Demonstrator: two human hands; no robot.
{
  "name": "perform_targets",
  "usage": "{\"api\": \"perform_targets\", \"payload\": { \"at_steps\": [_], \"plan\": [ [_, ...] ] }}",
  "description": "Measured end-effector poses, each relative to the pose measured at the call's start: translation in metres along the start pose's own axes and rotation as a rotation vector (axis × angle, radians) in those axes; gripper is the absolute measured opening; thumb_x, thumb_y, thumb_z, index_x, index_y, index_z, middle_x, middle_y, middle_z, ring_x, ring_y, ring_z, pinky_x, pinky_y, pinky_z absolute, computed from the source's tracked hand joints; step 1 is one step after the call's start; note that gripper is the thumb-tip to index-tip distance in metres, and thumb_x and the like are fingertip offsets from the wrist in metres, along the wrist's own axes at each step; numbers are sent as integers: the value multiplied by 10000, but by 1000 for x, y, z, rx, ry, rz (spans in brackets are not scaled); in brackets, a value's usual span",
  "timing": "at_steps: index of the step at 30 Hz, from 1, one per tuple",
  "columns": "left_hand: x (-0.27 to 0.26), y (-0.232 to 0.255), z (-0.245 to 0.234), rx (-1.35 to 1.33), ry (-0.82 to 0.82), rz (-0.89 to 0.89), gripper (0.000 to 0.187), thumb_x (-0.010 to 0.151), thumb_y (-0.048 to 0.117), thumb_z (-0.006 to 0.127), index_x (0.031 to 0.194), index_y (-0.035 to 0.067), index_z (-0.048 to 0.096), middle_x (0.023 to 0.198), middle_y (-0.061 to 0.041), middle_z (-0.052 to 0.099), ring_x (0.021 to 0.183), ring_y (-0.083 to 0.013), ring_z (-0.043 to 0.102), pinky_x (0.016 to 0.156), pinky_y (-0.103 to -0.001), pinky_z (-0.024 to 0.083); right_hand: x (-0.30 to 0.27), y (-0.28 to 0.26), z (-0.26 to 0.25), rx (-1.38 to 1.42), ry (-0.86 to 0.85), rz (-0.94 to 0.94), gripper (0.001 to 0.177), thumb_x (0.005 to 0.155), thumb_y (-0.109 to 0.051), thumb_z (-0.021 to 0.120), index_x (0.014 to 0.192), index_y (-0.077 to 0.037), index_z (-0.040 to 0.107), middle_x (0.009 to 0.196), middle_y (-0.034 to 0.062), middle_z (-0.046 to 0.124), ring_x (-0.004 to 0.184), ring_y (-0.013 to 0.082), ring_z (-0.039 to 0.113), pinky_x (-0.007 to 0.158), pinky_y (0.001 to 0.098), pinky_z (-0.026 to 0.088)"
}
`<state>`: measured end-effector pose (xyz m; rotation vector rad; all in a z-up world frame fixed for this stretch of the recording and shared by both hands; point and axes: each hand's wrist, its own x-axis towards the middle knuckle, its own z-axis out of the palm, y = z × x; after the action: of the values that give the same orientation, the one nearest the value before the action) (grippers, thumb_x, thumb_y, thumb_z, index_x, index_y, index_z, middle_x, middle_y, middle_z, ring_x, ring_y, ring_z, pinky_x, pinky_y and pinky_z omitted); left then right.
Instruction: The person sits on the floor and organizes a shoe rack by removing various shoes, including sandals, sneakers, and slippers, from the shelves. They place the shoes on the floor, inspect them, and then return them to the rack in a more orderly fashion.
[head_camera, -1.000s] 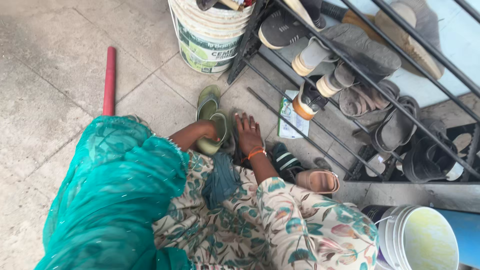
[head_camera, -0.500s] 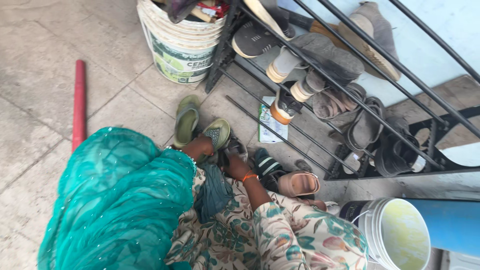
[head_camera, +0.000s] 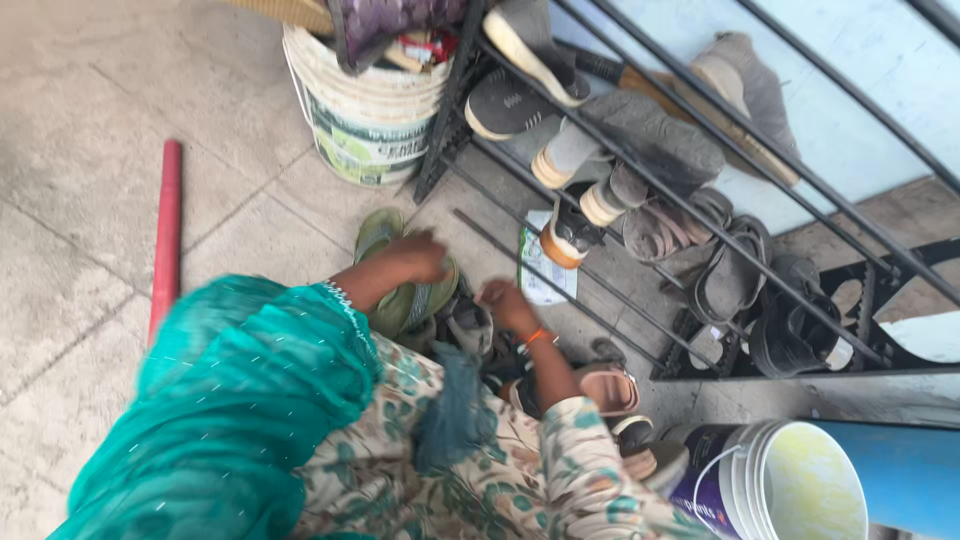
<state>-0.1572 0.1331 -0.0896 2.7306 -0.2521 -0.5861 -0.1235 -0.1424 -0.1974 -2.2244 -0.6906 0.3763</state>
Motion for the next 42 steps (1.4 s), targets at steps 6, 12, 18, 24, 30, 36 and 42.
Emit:
{"api": "perform_targets", "payload": {
  "at_steps": [6,12,18,24,30,36,42],
  "plan": [
    [-5,23,-100,-855,854,93,724,879,415,710,1479,71,497,1321,-212,665,1224,-328,633,1003,-424,503,97,-154,-133,-74,489,-189,67,968,-85,673,1000,-54,722,994,119,767,942,244,757,846,362,563],
    [53,69,-128,-1591,668,69,686,930,350,663,1497,26,452,1335,-173,686,1271,-256,622,1064,-359,444,180,-219,-189,-332,661,-321,355,896,-210,828,1134,12,687,1131,218,668,1070,404,643,917,465,518],
    [94,94,-134,-1985,679,149,633,998,306,588,1519,-7,410,1492,-159,551,1406,-227,491,1151,-340,338,258,-183,-205,-450,648,-292,764,830,-361,906,1346,70,543,1294,261,593,1197,444,577,1010,497,479],
    [101,109,-127,-2096,557,23,619,972,354,577,1508,60,478,1465,-112,570,1364,-217,511,1088,-375,365,304,-161,-210,-286,576,-184,1123,733,-541,947,1433,129,378,1360,290,504,1236,415,563,1023,458,485],
    [97,113,-130,-2103,491,8,599,978,397,563,1505,121,489,1400,-76,594,1272,-213,546,1025,-419,411,290,-193,-207,-450,541,97,915,633,-556,974,1221,47,615,1255,249,561,1181,409,559,981,483,457],
    [98,109,-127,-2104,489,21,595,966,433,556,1480,134,514,1343,-90,616,1246,-211,562,1009,-429,434,246,-209,-218,-179,584,-76,704,636,-426,1007,996,32,612,1073,198,648,994,328,653,877,423,516],
    [86,65,-141,-2081,514,12,641,938,578,551,1390,124,557,1276,-75,668,1172,-210,612,937,-426,452,152,-240,-212,-426,594,-397,733,680,-383,1012,1092,20,559,1066,174,581,1008,358,569,905,475,454]
  ]
}}
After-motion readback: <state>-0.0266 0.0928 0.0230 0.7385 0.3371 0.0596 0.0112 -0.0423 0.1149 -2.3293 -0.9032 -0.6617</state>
